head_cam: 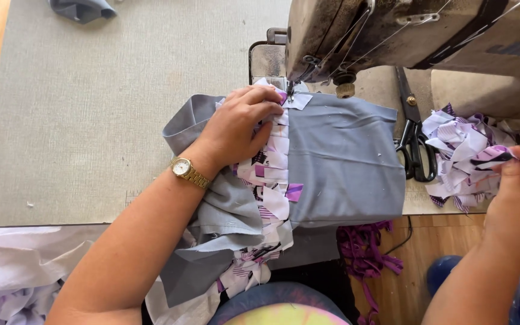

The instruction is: Sewing small fabric scraps onto a larger piece of fabric using an industrial sewing machine and trimming with scissors

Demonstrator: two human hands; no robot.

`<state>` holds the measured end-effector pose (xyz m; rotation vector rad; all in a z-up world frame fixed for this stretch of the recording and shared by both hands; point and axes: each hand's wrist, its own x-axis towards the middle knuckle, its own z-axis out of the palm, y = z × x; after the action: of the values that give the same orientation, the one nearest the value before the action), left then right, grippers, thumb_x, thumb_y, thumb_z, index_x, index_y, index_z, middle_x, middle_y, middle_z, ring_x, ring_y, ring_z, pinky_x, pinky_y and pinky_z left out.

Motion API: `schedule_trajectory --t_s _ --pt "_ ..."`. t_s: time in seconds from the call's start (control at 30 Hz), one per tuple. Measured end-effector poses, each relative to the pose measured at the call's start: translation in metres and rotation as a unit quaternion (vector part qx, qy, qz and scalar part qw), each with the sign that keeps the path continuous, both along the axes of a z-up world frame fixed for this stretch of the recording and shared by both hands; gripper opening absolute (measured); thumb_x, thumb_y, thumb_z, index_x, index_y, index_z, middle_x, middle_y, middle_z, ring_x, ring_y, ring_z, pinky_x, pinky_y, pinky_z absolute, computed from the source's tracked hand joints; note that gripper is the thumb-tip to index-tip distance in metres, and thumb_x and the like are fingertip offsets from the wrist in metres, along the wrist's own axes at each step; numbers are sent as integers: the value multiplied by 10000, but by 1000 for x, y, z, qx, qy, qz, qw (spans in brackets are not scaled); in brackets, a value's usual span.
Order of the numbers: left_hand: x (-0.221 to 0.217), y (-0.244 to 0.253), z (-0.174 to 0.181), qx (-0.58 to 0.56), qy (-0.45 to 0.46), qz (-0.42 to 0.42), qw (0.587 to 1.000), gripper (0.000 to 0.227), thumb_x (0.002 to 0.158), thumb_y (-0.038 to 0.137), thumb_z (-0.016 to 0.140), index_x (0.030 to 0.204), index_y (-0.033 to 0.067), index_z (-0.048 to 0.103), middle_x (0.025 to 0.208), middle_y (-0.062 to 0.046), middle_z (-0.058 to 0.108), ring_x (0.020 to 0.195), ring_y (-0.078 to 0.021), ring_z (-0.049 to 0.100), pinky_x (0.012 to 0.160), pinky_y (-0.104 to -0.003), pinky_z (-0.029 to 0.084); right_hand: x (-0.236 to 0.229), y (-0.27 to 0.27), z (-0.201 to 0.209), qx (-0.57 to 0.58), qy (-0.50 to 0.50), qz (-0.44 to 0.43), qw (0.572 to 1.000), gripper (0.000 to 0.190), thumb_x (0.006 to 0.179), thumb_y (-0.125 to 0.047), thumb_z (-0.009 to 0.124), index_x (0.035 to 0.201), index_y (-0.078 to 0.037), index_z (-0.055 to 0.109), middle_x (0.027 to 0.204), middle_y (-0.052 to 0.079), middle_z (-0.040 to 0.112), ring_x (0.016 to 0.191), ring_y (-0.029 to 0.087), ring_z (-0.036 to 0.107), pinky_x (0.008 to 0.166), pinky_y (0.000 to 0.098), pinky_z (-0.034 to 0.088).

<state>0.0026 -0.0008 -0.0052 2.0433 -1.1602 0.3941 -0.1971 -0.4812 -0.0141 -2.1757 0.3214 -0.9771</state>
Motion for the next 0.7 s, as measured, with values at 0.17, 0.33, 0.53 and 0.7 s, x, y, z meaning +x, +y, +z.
schedule_trajectory --t_s 0.17,0.33,0.53,0.7 --pt "1 0 -1 2 3 -3 1000 223 1000 54 605 1168 75 750 1332 -84 692 1309 -333 654 1117 -509 473 2 9 7 41 -9 4 999 290 1201 164 704 1380 -64 719 1422 75 706 1103 207 750 1016 259 594" --pt "0 0 -2 -2 0 2 1000 217 1008 52 604 1165 78 752 1327 -79 699 1300 -332 663 1149 -501 475 -2 2 5 22 60 -59 996 139 1282 -58 817 1361 -150 750 1339 -17 709 1201 120 648 1079 241 524" --pt "1 0 -2 -1 3 -4 1000 226 984 44 594 1160 79 732 1331 -81 686 1273 -344 663 1126 -503 472 1 -23 -21 134 64 -174 973 347 1169 -540 778 1390 -274 750 1323 -144 733 1198 42 698 1082 279 568" --pt "-3 1 4 -3 4 -8 1000 201 1017 50 608 1159 50 751 1330 -100 694 1277 -346 669 1129 -509 487 5 -39 -28 136 47 -126 981 224 1261 -407 725 1404 -233 723 1216 -98 708 972 9 660 854 196 526"
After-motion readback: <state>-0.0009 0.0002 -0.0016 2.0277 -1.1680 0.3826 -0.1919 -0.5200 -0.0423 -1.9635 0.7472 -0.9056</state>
